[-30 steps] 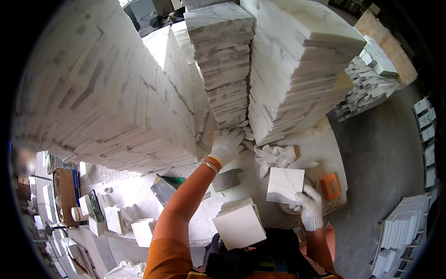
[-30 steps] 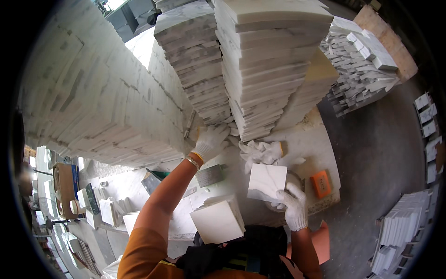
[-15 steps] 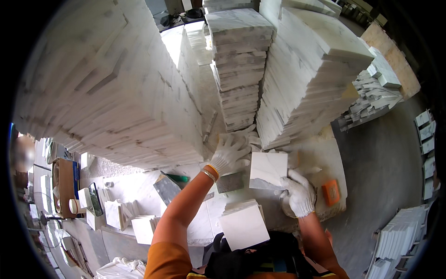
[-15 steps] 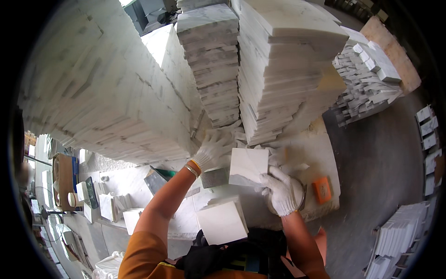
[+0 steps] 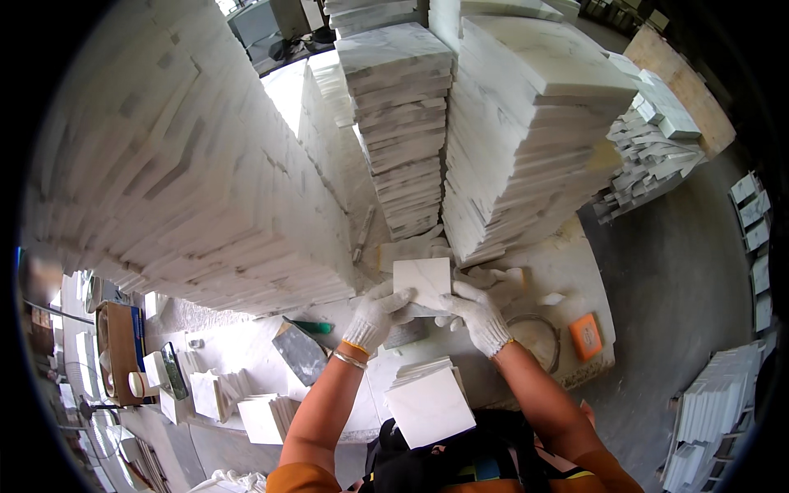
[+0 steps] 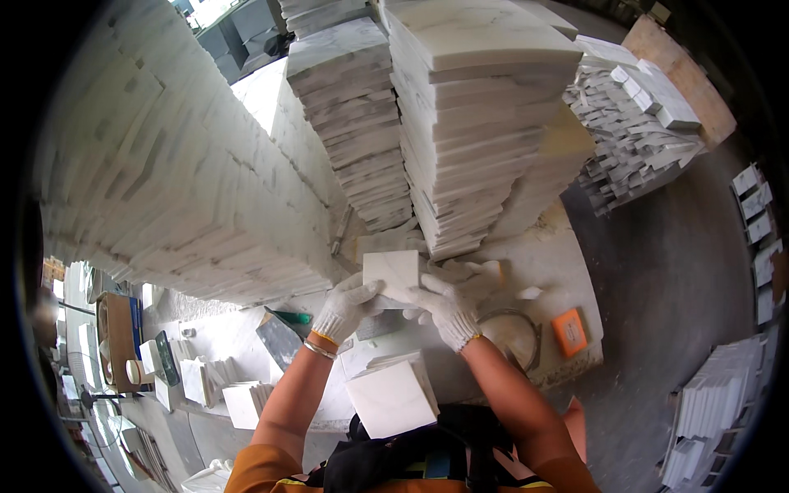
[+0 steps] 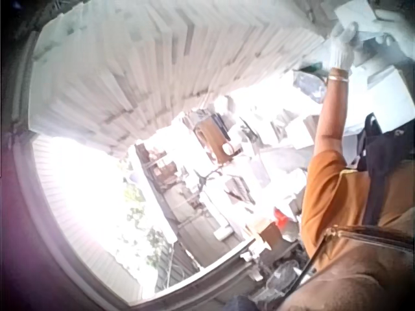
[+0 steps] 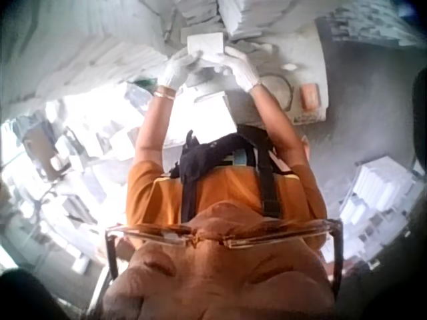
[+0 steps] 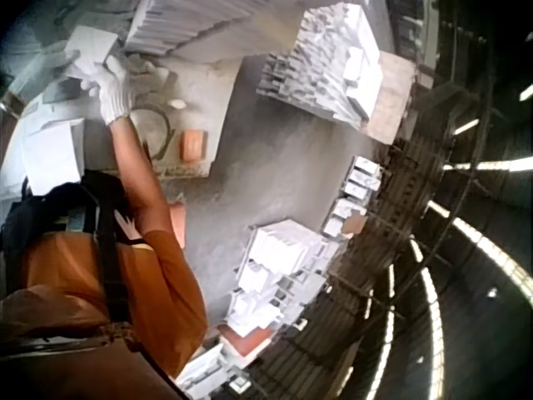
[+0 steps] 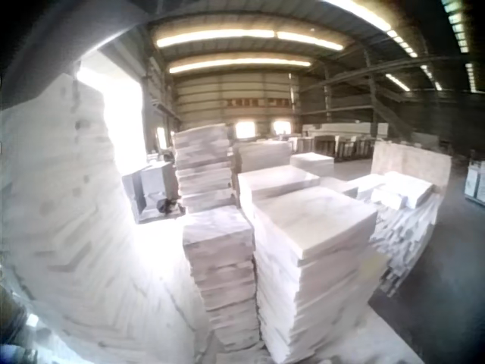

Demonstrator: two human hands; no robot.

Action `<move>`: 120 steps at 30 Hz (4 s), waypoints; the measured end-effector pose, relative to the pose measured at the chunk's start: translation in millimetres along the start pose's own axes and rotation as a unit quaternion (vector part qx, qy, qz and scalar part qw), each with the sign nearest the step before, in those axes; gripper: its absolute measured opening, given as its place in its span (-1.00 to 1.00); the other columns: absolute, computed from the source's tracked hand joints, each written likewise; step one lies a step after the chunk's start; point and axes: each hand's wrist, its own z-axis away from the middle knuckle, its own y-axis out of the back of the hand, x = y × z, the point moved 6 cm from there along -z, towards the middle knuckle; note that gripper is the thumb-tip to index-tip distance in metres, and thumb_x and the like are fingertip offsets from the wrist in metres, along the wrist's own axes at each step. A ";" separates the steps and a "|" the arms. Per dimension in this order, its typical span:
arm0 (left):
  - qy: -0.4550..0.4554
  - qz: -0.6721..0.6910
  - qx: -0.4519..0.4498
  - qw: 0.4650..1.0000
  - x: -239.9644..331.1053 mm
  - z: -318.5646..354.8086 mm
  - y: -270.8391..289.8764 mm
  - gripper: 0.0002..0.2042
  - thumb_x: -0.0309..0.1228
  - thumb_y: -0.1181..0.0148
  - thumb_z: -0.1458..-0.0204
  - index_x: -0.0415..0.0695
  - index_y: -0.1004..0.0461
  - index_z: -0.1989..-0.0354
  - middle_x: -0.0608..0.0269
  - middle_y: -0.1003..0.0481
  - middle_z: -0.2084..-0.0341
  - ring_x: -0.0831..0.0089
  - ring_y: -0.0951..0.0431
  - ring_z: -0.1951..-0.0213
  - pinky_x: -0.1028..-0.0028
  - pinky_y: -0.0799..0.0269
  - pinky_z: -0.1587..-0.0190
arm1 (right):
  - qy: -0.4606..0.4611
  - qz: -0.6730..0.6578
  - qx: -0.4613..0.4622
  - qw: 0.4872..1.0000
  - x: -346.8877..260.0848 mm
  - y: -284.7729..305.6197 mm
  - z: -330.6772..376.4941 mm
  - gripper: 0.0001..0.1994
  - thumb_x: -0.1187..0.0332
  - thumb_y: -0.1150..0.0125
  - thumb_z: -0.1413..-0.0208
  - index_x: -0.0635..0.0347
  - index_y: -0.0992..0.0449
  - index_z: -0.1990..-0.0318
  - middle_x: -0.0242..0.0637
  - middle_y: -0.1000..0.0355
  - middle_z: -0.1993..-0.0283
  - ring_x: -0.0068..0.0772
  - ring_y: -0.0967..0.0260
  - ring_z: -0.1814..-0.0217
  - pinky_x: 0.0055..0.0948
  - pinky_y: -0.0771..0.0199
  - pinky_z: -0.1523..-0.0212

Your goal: The person applies a white paste to the edges of small square tiles using a putty knife, then smooths the edges with a green sponge and an orange block. They inspect the tiles and stack them on a nearby pile.

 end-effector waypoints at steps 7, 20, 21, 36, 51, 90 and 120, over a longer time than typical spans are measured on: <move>-0.020 -0.007 0.062 0.998 18.3 -39.7 21.8 -0.65 -0.40 -0.08 -0.24 -0.18 -0.47 -0.18 0.25 -0.56 0.01 0.43 -0.59 0.07 0.44 -0.53 0.10 | 0.025 0.005 0.023 0.999 -8.3 6.8 10.3 -0.37 0.18 -0.28 -0.25 0.32 -0.30 -0.38 -0.12 -0.54 -0.10 -0.42 -0.60 0.17 -0.60 -0.53 0.31; -0.046 -0.129 0.136 0.981 -15.5 -105.3 34.7 -0.69 -0.44 -0.21 -0.12 -0.23 -0.53 -0.03 0.15 -0.58 0.19 0.35 -0.63 0.21 0.36 -0.64 0.27 | -0.012 -0.002 0.047 0.999 25.1 46.7 60.9 -0.54 0.19 -0.29 -0.22 0.21 -0.51 -0.21 -0.24 -0.60 0.05 -0.41 -0.61 0.23 -0.52 -0.53 0.32; -0.056 -0.177 0.140 0.973 -13.5 -106.0 33.9 -0.69 -0.38 -0.22 -0.10 -0.24 -0.52 0.00 0.08 -0.58 0.20 0.26 -0.64 0.22 0.29 -0.64 0.24 | -0.014 0.000 0.042 0.999 25.2 46.2 61.9 -0.54 0.19 -0.28 -0.22 0.22 -0.51 -0.21 -0.23 -0.60 0.05 -0.41 -0.61 0.22 -0.51 -0.53 0.31; -0.293 -0.659 0.058 0.690 33.3 -63.4 -26.0 -0.59 -0.13 -0.43 0.18 0.18 -0.66 0.07 0.16 -0.56 0.11 0.10 -0.54 0.01 0.25 -0.50 -0.03 | -0.009 -0.013 0.007 1.000 19.4 37.1 90.7 -0.49 0.23 -0.25 -0.25 0.30 -0.42 -0.28 -0.15 -0.60 0.03 -0.36 -0.58 0.11 -0.45 -0.51 0.11; -0.286 -0.690 0.126 0.653 23.9 -74.3 -43.0 -0.59 -0.12 -0.37 0.13 0.21 -0.64 0.02 0.15 -0.46 -0.09 0.05 -0.41 -0.16 0.15 -0.48 -0.09 | -0.015 0.015 0.012 1.000 24.5 38.3 93.8 -0.48 0.21 -0.18 -0.28 0.32 -0.38 -0.30 -0.18 -0.58 0.02 -0.40 -0.56 0.11 -0.48 -0.51 0.18; -0.248 -0.668 0.182 0.678 29.1 -58.6 -22.0 -0.70 -0.11 -0.33 0.12 -0.06 -0.67 0.32 0.04 -0.61 0.35 0.06 -0.63 0.25 0.13 -0.54 0.21 | 0.009 0.040 0.024 0.999 14.7 36.0 113.9 -0.54 0.24 -0.15 -0.32 0.35 -0.42 -0.27 -0.23 -0.62 0.04 -0.50 -0.51 -0.01 -0.51 -0.45 0.03; -0.246 -0.541 0.190 0.782 25.5 -6.8 14.9 -0.76 -0.21 -0.27 -0.05 -0.05 -0.65 0.20 0.09 -0.63 0.24 0.06 -0.63 0.22 0.21 -0.52 0.15 | 0.003 0.024 0.054 0.998 27.5 52.3 139.3 -0.59 0.30 -0.13 -0.32 0.31 -0.46 -0.24 -0.23 -0.58 -0.02 -0.50 -0.51 0.01 -0.50 -0.49 0.09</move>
